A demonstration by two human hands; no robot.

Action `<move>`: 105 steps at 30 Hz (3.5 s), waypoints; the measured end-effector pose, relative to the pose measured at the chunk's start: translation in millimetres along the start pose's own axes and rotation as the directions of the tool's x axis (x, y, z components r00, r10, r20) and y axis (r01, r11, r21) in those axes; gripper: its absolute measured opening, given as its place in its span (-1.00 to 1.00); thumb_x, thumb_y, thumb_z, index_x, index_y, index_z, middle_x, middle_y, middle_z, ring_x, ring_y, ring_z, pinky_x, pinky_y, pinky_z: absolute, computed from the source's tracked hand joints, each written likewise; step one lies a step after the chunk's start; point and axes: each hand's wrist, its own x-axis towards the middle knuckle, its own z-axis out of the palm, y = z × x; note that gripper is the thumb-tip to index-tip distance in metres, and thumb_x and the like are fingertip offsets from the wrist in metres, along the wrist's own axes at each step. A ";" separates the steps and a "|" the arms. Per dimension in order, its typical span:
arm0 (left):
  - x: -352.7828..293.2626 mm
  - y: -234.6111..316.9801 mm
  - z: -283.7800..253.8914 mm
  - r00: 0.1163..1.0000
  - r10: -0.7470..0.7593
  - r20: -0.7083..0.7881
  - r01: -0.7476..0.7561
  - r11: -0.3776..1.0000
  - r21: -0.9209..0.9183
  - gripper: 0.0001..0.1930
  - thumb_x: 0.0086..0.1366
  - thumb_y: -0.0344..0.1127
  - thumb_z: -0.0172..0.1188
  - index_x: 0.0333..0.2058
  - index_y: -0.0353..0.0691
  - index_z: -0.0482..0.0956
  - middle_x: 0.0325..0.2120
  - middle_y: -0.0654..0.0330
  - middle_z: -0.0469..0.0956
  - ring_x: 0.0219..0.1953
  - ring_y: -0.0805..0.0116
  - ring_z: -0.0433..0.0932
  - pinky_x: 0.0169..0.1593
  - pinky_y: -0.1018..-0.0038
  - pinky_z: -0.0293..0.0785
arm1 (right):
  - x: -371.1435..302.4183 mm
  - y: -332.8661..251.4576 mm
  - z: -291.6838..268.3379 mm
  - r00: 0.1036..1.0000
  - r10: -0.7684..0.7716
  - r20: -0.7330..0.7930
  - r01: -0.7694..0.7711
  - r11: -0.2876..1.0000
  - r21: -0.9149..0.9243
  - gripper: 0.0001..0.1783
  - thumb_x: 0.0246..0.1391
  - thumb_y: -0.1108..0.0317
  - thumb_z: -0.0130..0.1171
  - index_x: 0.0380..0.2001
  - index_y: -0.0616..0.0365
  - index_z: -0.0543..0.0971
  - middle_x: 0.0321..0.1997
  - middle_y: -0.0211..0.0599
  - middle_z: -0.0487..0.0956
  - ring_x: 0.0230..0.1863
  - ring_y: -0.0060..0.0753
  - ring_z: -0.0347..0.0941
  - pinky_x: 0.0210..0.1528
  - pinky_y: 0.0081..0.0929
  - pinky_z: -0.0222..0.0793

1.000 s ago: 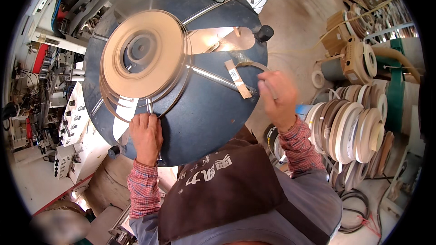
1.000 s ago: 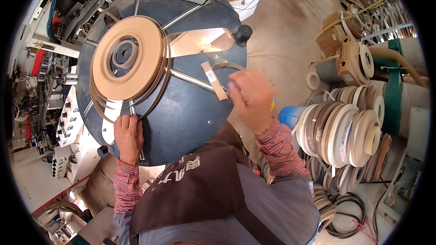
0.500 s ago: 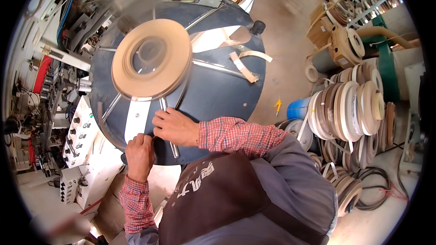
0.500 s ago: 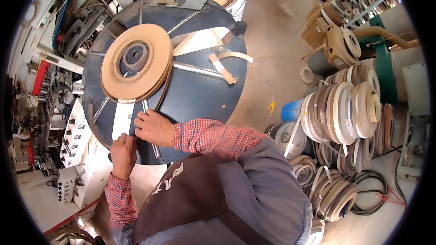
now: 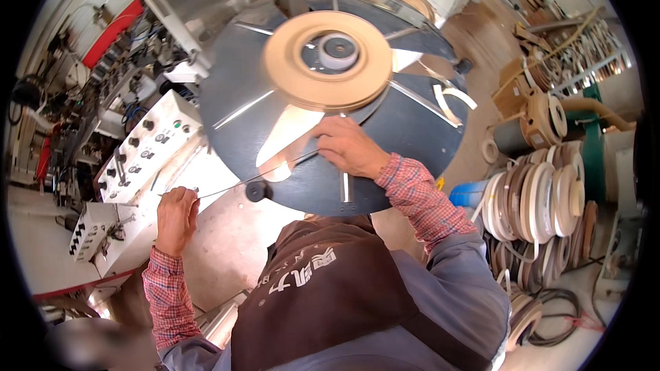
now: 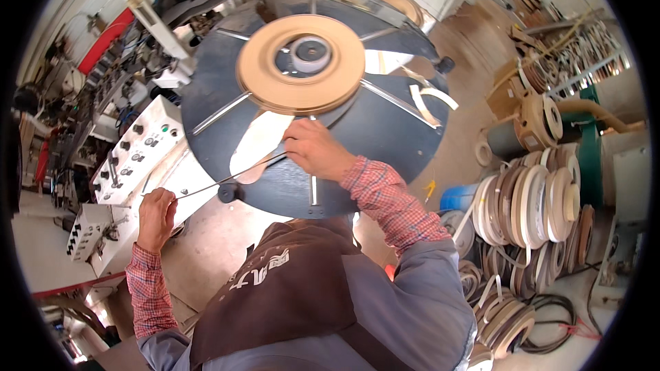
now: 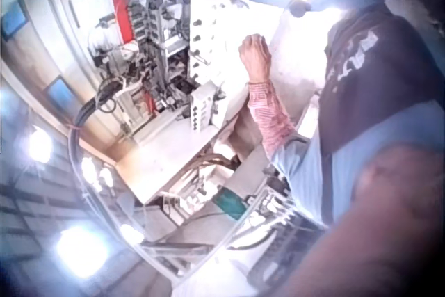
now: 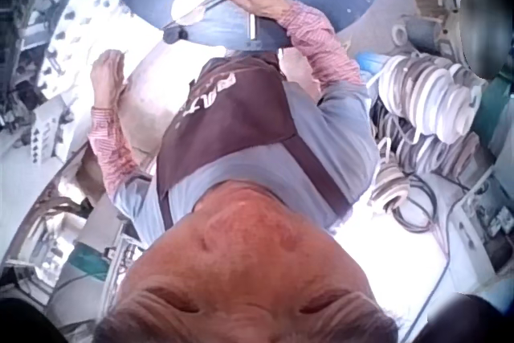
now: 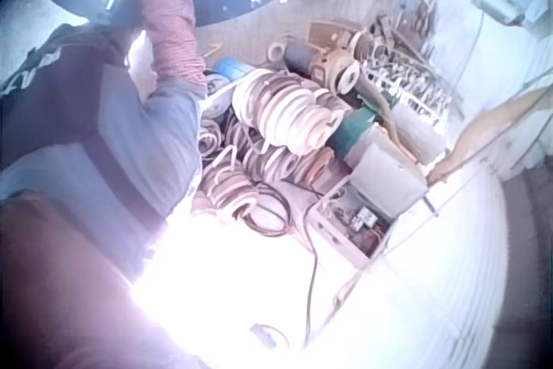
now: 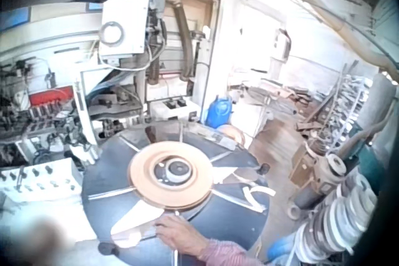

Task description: The person handles a wooden ring, places it on a rotating machine, and adjusts various levers and knobs. They then move a large wooden board across the workshop floor.

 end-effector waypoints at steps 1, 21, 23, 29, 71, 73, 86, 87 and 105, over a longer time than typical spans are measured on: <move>-7.6 -12.4 -2.3 1.000 -0.015 -0.015 0.015 1.000 0.011 -0.88 0.09 -0.55 0.25 -0.39 -0.28 0.49 -0.44 0.04 0.48 -0.31 -0.03 0.47 -0.22 0.16 0.37 | 4.2 -0.7 -0.7 1.000 0.010 0.012 -0.010 1.000 -0.004 -0.94 0.01 0.41 0.24 -0.41 0.11 0.57 -0.10 -0.35 0.54 0.06 -0.17 0.40 0.07 -0.17 0.27; 27.8 -85.1 -18.0 0.999 -0.035 -0.010 0.035 0.999 -0.020 -0.94 0.22 -0.54 0.12 -0.32 -0.35 0.47 -0.40 -0.10 0.44 -0.35 -0.21 0.47 -0.30 0.04 0.38 | 180.2 -102.4 171.0 0.970 -0.243 0.003 0.238 0.946 -0.222 -0.94 -0.11 0.30 0.21 -0.54 0.00 0.59 -0.43 -0.40 0.55 -0.22 -0.31 0.49 -0.08 -0.24 0.31; 35.0 -92.4 -17.5 0.997 -0.046 0.067 0.048 0.999 -0.025 -0.92 0.21 -0.54 0.13 -0.30 -0.37 0.46 -0.38 -0.10 0.45 -0.32 -0.20 0.47 -0.27 0.07 0.40 | 190.9 -102.8 175.5 0.981 -0.194 0.007 0.190 0.953 -0.236 -0.93 -0.14 0.30 0.22 -0.55 0.00 0.64 -0.45 -0.42 0.58 -0.20 -0.29 0.51 -0.06 -0.25 0.28; 82.5 -134.3 -19.8 0.977 0.170 0.127 -0.170 0.985 -0.009 -0.87 0.18 -0.50 0.19 -0.29 -0.38 0.49 -0.33 -0.03 0.49 -0.27 -0.10 0.50 -0.21 0.11 0.44 | 202.2 -85.0 167.7 0.990 -0.139 0.018 0.140 0.981 -0.138 -0.92 -0.11 0.32 0.23 -0.51 0.06 0.59 -0.42 -0.42 0.54 -0.21 -0.34 0.46 -0.10 -0.31 0.27; 233.8 -201.0 32.0 0.972 0.190 0.135 -0.117 0.898 -0.424 -0.75 0.27 -0.27 0.20 -0.48 -0.37 0.59 -0.58 -0.12 0.52 -0.50 -0.17 0.51 -0.41 0.11 0.39 | 251.2 -26.4 139.4 0.975 0.205 -0.085 -0.220 0.948 -0.232 -0.90 -0.01 0.47 0.19 -0.35 0.15 0.54 -0.30 -0.24 0.55 -0.17 -0.11 0.46 -0.11 -0.20 0.28; 240.5 -197.2 28.7 0.964 0.247 0.103 -0.186 0.896 -0.404 -0.77 0.29 -0.26 0.20 -0.43 -0.33 0.61 -0.58 -0.09 0.54 -0.49 -0.15 0.53 -0.38 0.10 0.42 | 251.0 -22.0 132.2 0.968 0.238 -0.076 -0.250 0.930 -0.269 -0.88 0.00 0.49 0.19 -0.33 0.16 0.55 -0.31 -0.23 0.55 -0.19 -0.08 0.46 -0.13 -0.20 0.28; 251.6 -216.4 53.7 0.992 0.117 0.038 -0.080 0.850 -0.521 -0.70 0.34 -0.16 0.15 -0.37 -0.33 0.56 -0.59 -0.09 0.53 -0.46 -0.18 0.54 -0.35 0.09 0.41 | 239.9 6.5 101.2 0.906 0.398 -0.147 -0.421 0.886 -0.195 -0.83 0.00 0.63 0.10 -0.29 0.25 0.55 -0.28 -0.11 0.51 -0.17 0.06 0.40 -0.12 -0.16 0.32; 251.0 -220.1 55.9 0.994 0.101 0.046 -0.063 0.854 -0.517 -0.70 0.34 -0.16 0.15 -0.36 -0.33 0.56 -0.60 -0.09 0.52 -0.47 -0.18 0.53 -0.36 0.09 0.40 | 242.6 9.4 99.2 0.900 0.430 -0.072 -0.434 0.871 -0.229 -0.82 -0.02 0.65 0.09 -0.30 0.26 0.54 -0.24 -0.12 0.52 -0.16 0.05 0.39 -0.10 -0.17 0.32; 272.3 -206.1 110.0 0.993 0.066 -0.098 -0.113 0.781 -0.614 -0.76 0.28 -0.22 0.12 -0.20 -0.17 0.69 -0.39 0.02 0.61 -0.33 -0.08 0.63 -0.23 0.11 0.57 | 305.9 43.2 116.2 0.978 0.182 0.103 -0.152 0.957 -0.247 -0.71 -0.05 0.68 0.05 -0.22 0.24 0.55 -0.09 -0.10 0.51 -0.07 0.10 0.40 -0.02 -0.14 0.33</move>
